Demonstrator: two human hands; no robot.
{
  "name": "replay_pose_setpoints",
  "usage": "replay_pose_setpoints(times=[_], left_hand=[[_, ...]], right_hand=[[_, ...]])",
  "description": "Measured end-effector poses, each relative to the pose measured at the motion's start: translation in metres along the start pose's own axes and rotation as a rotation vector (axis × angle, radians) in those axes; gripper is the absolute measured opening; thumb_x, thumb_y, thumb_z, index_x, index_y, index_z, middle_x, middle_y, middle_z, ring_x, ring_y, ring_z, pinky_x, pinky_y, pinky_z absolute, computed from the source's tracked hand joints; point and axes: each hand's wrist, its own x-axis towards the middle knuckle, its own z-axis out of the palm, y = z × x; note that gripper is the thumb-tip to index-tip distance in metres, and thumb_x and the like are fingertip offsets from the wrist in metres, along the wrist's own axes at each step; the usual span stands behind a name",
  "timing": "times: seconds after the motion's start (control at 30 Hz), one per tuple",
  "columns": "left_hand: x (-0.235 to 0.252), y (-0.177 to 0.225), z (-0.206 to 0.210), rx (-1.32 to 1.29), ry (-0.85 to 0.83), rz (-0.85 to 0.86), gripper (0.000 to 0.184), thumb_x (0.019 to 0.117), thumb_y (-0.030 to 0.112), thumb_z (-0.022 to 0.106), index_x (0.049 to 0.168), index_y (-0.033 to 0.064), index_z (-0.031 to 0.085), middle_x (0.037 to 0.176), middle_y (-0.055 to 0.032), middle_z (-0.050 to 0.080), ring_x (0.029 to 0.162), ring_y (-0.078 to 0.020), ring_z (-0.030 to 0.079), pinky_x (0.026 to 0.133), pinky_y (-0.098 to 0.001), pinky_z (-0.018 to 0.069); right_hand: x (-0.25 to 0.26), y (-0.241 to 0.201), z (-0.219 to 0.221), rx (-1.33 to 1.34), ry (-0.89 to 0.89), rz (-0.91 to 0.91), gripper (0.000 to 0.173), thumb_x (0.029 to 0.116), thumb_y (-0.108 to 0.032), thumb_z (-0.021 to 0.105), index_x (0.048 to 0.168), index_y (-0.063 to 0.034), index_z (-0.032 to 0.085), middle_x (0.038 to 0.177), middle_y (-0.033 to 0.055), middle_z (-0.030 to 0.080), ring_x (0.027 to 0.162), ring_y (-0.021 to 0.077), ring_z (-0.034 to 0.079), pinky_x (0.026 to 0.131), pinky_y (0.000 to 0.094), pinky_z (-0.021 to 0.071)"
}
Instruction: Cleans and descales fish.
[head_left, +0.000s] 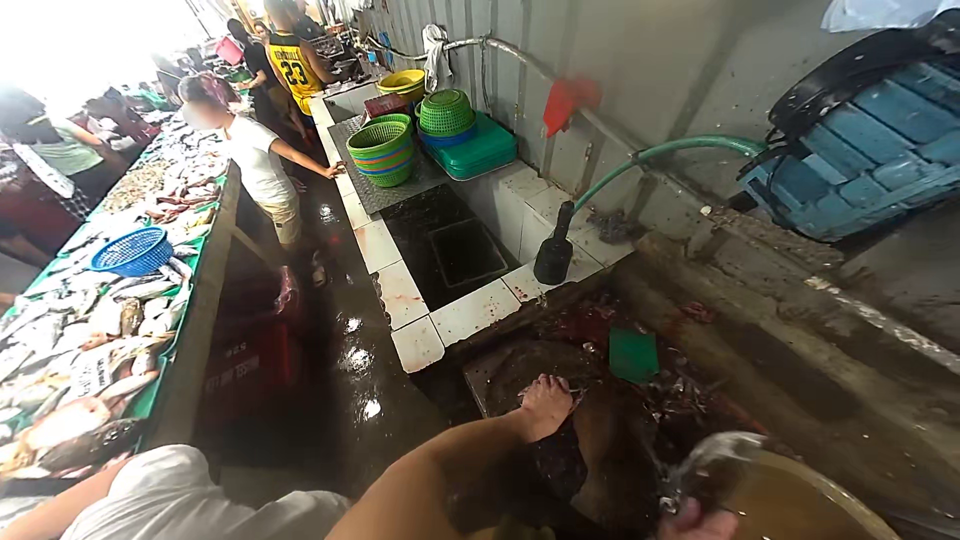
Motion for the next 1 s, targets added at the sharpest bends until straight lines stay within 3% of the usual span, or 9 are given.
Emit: replay_pose_setpoints(times=[0.07,0.13,0.23,0.3,0.37,0.47,0.67,0.77,1.0], left_hand=[[-0.001,-0.008,0.003,-0.015,0.030,0.044,0.043,0.1015,0.015,0.055,0.139,-0.0042,0.051,0.137,-0.0285,0.057,0.131,-0.0457,0.054,0.102,-0.0549,0.0524],[-0.006,-0.010,-0.003,-0.022,0.019,0.076,0.044,0.1003,0.022,0.060,0.138,-0.0015,0.057,0.141,-0.0295,0.054,0.134,-0.0478,0.050,0.105,-0.0585,0.0497],[-0.023,-0.007,-0.028,0.018,-0.060,0.096,0.040,0.1017,0.017,0.055,0.140,0.0033,0.059,0.145,-0.0288,0.052,0.135,-0.0479,0.049,0.106,-0.0593,0.0479],[-0.030,-0.012,-0.024,0.010,-0.049,0.151,0.036,0.1025,0.019,0.059,0.138,0.0143,0.063,0.142,-0.0210,0.058,0.131,-0.0426,0.055,0.104,-0.0580,0.0499],[-0.022,-0.023,-0.005,0.039,0.049,0.182,0.031,0.1019,0.022,0.061,0.131,0.0125,0.066,0.136,-0.0204,0.061,0.123,-0.0427,0.060,0.097,-0.0592,0.0544],[0.000,-0.024,0.000,0.062,0.070,0.123,0.042,0.1057,0.033,0.050,0.125,0.0002,0.067,0.129,-0.0237,0.065,0.123,-0.0410,0.063,0.102,-0.0562,0.0526],[0.006,-0.027,-0.005,0.047,0.041,0.121,0.039,0.1037,0.027,0.050,0.124,-0.0027,0.065,0.122,-0.0256,0.067,0.115,-0.0411,0.066,0.097,-0.0570,0.0544],[0.006,-0.029,-0.007,0.023,0.027,0.122,0.038,0.1021,0.025,0.052,0.125,-0.0026,0.064,0.122,-0.0256,0.067,0.115,-0.0415,0.066,0.098,-0.0574,0.0536],[0.003,-0.029,0.001,0.042,0.032,0.143,0.039,0.1021,0.025,0.053,0.129,-0.0003,0.064,0.129,-0.0245,0.063,0.121,-0.0413,0.063,0.099,-0.0554,0.0535]], right_hand=[[0.003,0.000,0.031,-0.118,-0.205,0.024,0.052,0.1079,-0.036,0.041,0.149,-0.0044,0.044,0.110,0.0274,0.072,0.098,0.0464,0.072,0.084,0.0652,0.0573],[0.012,-0.003,0.031,-0.146,-0.303,-0.052,0.050,0.1083,-0.032,0.042,0.149,-0.0035,0.043,0.113,0.0302,0.069,0.098,0.0502,0.071,0.081,0.0678,0.0571],[0.013,-0.029,-0.020,-0.111,-0.564,-0.122,0.055,0.1095,-0.029,0.041,0.155,0.0010,0.039,0.147,0.0309,0.051,0.128,0.0496,0.057,0.104,0.0659,0.0475],[0.017,-0.038,-0.037,-0.022,-0.741,-0.106,0.054,0.1111,-0.033,0.038,0.152,0.0019,0.044,0.150,0.0306,0.048,0.138,0.0462,0.049,0.114,0.0624,0.0400],[0.018,-0.032,-0.029,0.072,-0.865,-0.052,0.053,0.1112,-0.038,0.040,0.144,0.0011,0.053,0.135,0.0300,0.060,0.126,0.0450,0.059,0.106,0.0634,0.0456],[0.001,-0.028,-0.018,0.232,-0.963,0.004,0.049,0.1107,-0.042,0.040,0.136,-0.0040,0.057,0.098,0.0225,0.068,0.080,0.0348,0.069,0.073,0.0557,0.0578],[0.012,-0.059,-0.020,0.294,-1.098,-0.024,0.050,0.1117,-0.040,0.039,0.143,-0.0034,0.050,0.092,0.0194,0.065,0.069,0.0304,0.066,0.065,0.0494,0.0580],[0.021,-0.068,-0.015,0.280,-1.148,-0.027,0.042,0.1118,-0.038,0.039,0.131,-0.0033,0.054,0.076,0.0128,0.059,0.057,0.0235,0.060,0.055,0.0406,0.0541],[0.039,-0.076,0.007,0.325,-1.223,0.073,0.034,0.1108,-0.036,0.042,0.120,-0.0057,0.054,0.068,0.0074,0.053,0.049,0.0168,0.054,0.046,0.0320,0.0492]])
